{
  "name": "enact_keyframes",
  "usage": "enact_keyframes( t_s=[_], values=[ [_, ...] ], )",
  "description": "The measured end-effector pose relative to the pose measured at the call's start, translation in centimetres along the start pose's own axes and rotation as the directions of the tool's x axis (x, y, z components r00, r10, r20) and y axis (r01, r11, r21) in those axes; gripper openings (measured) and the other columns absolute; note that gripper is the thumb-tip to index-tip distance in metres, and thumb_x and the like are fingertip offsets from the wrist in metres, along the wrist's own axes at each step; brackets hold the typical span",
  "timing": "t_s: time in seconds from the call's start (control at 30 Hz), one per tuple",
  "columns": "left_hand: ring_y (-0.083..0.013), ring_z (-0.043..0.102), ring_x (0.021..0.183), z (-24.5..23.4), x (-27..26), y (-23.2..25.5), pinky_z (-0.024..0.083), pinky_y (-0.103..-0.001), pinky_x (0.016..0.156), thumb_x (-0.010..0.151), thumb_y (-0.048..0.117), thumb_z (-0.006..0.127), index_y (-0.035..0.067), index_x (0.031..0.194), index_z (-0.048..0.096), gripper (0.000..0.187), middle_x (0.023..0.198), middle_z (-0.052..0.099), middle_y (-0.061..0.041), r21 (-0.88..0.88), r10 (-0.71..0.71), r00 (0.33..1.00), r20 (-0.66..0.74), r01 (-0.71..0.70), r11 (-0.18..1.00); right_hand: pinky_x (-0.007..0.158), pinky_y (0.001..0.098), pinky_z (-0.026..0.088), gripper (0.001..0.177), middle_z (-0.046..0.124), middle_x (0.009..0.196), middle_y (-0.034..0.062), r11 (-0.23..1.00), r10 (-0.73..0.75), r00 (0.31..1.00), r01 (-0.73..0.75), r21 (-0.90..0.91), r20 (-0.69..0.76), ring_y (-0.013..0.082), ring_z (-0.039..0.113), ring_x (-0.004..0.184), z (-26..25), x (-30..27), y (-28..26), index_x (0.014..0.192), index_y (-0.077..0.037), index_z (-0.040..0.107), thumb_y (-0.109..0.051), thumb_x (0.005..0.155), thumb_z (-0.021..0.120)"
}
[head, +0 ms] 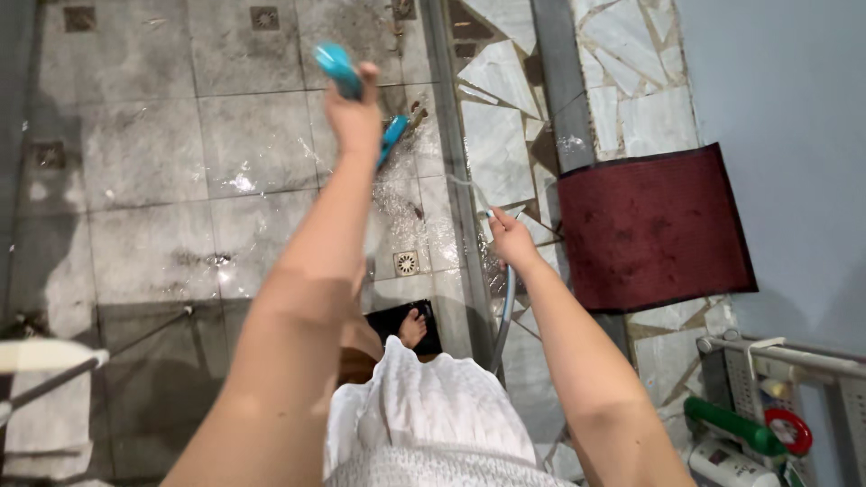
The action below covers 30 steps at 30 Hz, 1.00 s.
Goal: The person washes floor mats in a bathroom by rinsing them with a water hose and scrubbing them with a brush on a long handle.
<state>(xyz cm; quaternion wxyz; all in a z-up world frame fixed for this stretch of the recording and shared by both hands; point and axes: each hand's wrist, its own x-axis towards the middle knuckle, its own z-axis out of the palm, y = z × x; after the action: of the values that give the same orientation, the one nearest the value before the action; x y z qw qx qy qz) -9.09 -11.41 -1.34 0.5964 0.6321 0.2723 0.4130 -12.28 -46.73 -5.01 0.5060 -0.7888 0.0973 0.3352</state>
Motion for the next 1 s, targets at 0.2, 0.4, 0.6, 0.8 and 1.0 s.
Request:
enact_keyframes(
  t_s=[0.2,0.4,0.6,0.8,1.0],
  values=[
    [-0.0143,0.045,0.077,-10.3,-2.4,6.3,0.043,-0.037,0.072,0.093,0.062,0.072,0.003,0.083,0.054,0.062,0.076,0.048,0.0,0.01,0.058,0.998,-0.001,-0.058,0.998,0.095,0.0374,0.054,0.039,0.075,0.116,0.0188,0.767,-0.509,0.861,0.463,-0.444,0.019,0.0285,0.071,0.111,1.6,0.7,7.2,0.137,-0.011,0.065,-0.03,0.103,0.061],
    [-0.0114,0.056,0.08,-17.3,-7.6,7.9,0.049,-0.033,0.078,0.093,0.054,0.077,0.004,0.09,0.065,0.052,0.083,0.062,0.001,-0.015,0.111,0.992,-0.052,-0.112,0.994,0.094,0.0376,0.053,0.039,0.074,0.116,0.0182,0.849,-0.315,0.949,0.283,-0.447,0.004,0.0297,0.07,0.109,5.4,-2.4,8.5,0.135,-0.016,0.063,-0.029,0.098,0.059],
    [-0.0117,0.053,0.079,-28.2,-9.6,8.2,0.047,-0.032,0.076,0.095,0.047,0.078,0.003,0.093,0.063,0.047,0.082,0.059,0.002,0.053,0.075,0.982,-0.174,-0.067,0.996,0.09,0.0387,0.053,0.037,0.073,0.109,0.019,0.813,-0.327,0.945,0.296,-0.501,0.028,0.0285,0.07,0.101,11.0,-5.3,11.5,0.134,-0.017,0.064,-0.027,0.099,0.059],
    [-0.013,0.047,0.082,-41.9,-11.5,9.1,0.044,-0.032,0.077,0.103,0.043,0.072,0.003,0.102,0.054,0.044,0.088,0.05,0.0,0.175,0.078,0.956,-0.282,-0.029,0.984,0.056,0.0422,0.05,0.037,0.067,0.078,0.0177,0.804,-0.051,0.983,0.146,-0.576,0.177,0.0263,0.059,0.057,19.3,-11.9,11.8,0.136,-0.022,0.061,-0.029,0.101,0.054],
    [-0.0123,0.047,0.094,-48.8,-12.0,10.5,0.044,-0.031,0.088,0.106,0.043,0.069,0.005,0.125,0.049,0.047,0.103,0.051,0.0,0.076,0.113,0.949,-0.295,-0.095,0.993,0.052,0.0419,0.049,0.035,0.066,0.077,0.0123,0.803,-0.065,0.92,0.278,-0.527,0.386,0.0237,0.057,0.053,27.7,-14.5,14.1,0.133,-0.021,0.063,-0.029,0.1,0.054]
  ],
)
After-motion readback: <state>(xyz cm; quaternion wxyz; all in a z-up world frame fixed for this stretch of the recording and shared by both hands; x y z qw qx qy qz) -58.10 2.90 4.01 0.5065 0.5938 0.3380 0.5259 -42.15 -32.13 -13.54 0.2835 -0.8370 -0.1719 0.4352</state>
